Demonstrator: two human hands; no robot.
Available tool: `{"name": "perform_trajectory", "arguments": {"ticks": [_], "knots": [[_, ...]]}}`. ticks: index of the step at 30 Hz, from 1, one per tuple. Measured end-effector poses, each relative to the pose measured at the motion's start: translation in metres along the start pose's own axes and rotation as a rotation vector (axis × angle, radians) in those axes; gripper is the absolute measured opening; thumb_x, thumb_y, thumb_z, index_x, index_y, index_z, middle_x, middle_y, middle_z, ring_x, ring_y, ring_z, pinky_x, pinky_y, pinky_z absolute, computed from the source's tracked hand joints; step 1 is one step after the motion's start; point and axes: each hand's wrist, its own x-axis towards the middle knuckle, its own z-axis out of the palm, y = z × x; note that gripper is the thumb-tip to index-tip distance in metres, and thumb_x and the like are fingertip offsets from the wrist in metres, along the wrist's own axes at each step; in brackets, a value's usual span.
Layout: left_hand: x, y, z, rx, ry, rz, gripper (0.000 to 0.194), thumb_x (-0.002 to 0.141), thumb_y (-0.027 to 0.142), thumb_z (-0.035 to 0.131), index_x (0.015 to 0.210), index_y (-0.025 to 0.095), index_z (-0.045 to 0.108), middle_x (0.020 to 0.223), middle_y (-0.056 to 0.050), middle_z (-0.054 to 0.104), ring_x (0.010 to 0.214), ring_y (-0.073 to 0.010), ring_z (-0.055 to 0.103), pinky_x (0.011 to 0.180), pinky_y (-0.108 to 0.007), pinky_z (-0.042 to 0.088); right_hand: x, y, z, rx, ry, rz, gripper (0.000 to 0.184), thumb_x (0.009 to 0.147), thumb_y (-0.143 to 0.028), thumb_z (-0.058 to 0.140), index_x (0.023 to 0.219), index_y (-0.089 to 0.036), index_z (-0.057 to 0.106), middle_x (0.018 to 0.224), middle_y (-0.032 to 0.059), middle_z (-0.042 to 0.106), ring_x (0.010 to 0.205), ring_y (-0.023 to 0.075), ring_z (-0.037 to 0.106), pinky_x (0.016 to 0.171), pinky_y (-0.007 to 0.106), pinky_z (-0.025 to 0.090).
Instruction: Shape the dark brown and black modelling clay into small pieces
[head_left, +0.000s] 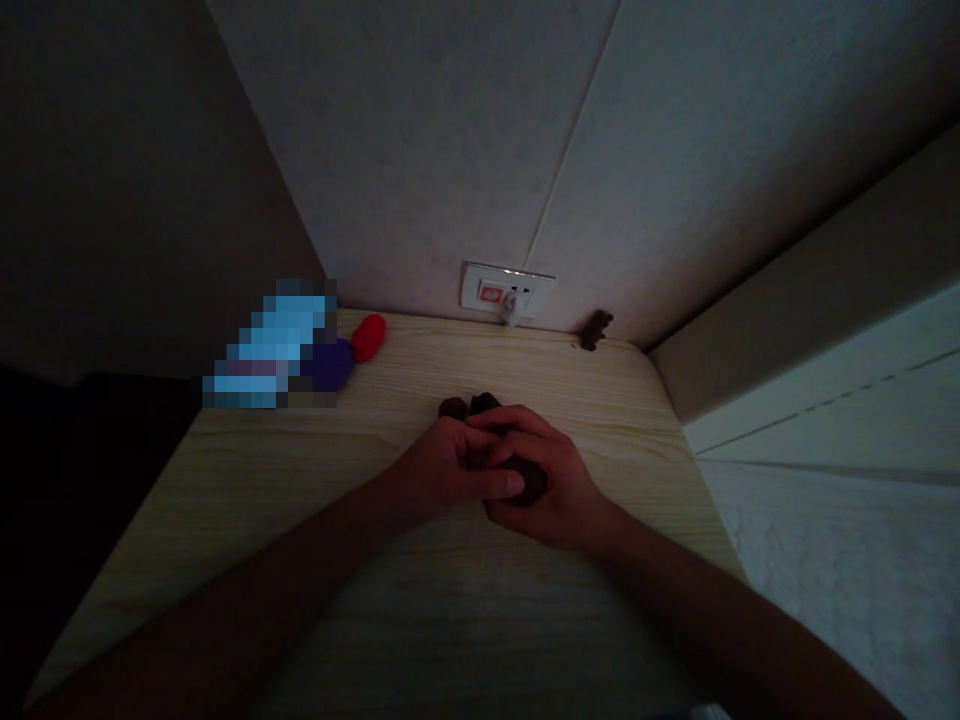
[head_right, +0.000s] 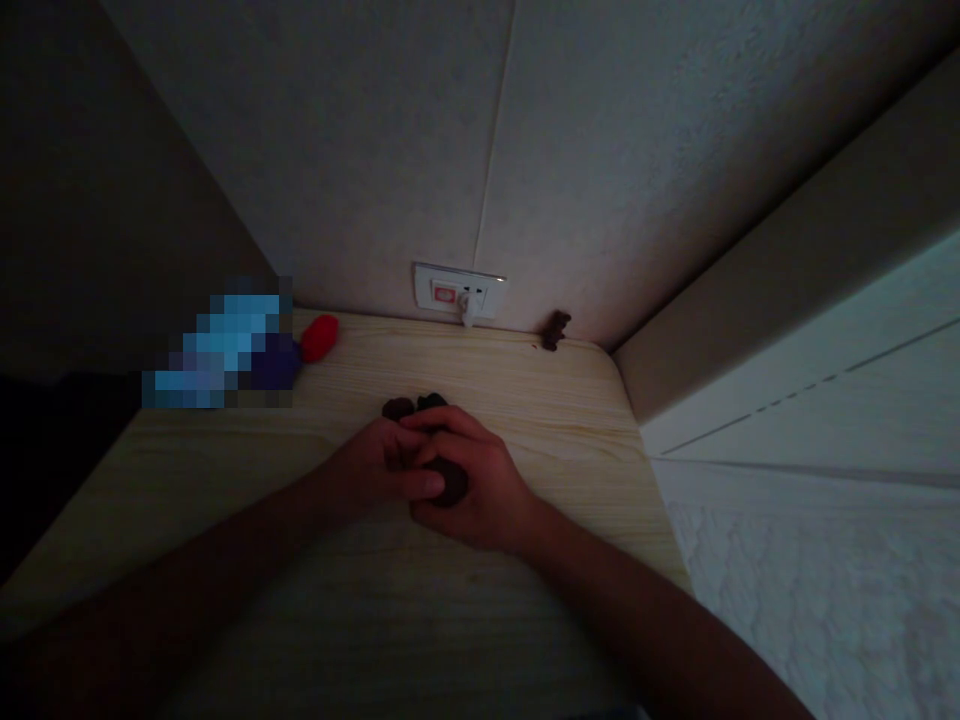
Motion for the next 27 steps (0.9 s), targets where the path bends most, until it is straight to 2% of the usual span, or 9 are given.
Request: {"name": "perform_trajectory", "arguments": {"ticks": [3,7,10,14,27], "knots": [[0.0023,-0.0013,0.0021,-0.115,0.033,0.016,0.027,0.074,0.040,0.083,0.078,0.014,0.078,0.076,-0.004,0.075,0.071,-0.0167,0.068,0.072,-0.029,0.052,0.0011,-0.0014,-0.0001,-0.064,0.039,-0.010,0.020,0.074,-0.011,0.076,0.087,-0.023,0.067,0.118,0.0096,0.071,0.105,0.0232,0.071,0.091,0.037,0.059],[0.0047,-0.0026,0.0059,-0.320,0.163,0.033,0.034,0.072,0.043,0.083,0.063,0.013,0.070,0.064,-0.002,0.067,0.061,-0.0129,0.062,0.064,-0.025,0.051,0.0024,-0.0025,-0.0015,-0.075,0.097,0.000,0.021,0.071,-0.008,0.076,0.082,-0.022,0.066,0.114,0.0081,0.072,0.099,0.0212,0.072,0.089,0.035,0.059],[0.0055,-0.0029,0.0072,-0.406,0.186,0.038,0.034,0.071,0.043,0.084,0.066,0.012,0.072,0.068,-0.004,0.070,0.064,-0.0147,0.065,0.065,-0.026,0.053,0.0026,-0.0026,-0.0022,-0.071,0.111,0.000,0.022,0.069,-0.006,0.075,0.080,-0.023,0.066,0.112,0.0077,0.072,0.098,0.0209,0.072,0.088,0.035,0.059],[0.0058,-0.0038,0.0063,-0.422,0.185,0.039,0.030,0.073,0.040,0.082,0.072,0.011,0.074,0.073,-0.007,0.074,0.069,-0.0174,0.069,0.068,-0.028,0.055,0.0027,-0.0024,-0.0022,-0.078,0.108,0.006,0.021,0.070,-0.007,0.074,0.080,-0.023,0.066,0.111,0.0070,0.072,0.098,0.0213,0.071,0.089,0.037,0.059],[0.0045,-0.0008,0.0078,-0.421,0.212,0.023,0.025,0.073,0.035,0.082,0.070,0.011,0.074,0.071,-0.005,0.072,0.068,-0.0155,0.067,0.068,-0.027,0.055,0.0030,-0.0047,-0.0039,-0.085,0.116,0.019,0.019,0.071,-0.008,0.073,0.080,-0.023,0.066,0.111,0.0077,0.073,0.098,0.0217,0.071,0.089,0.037,0.058]]}}
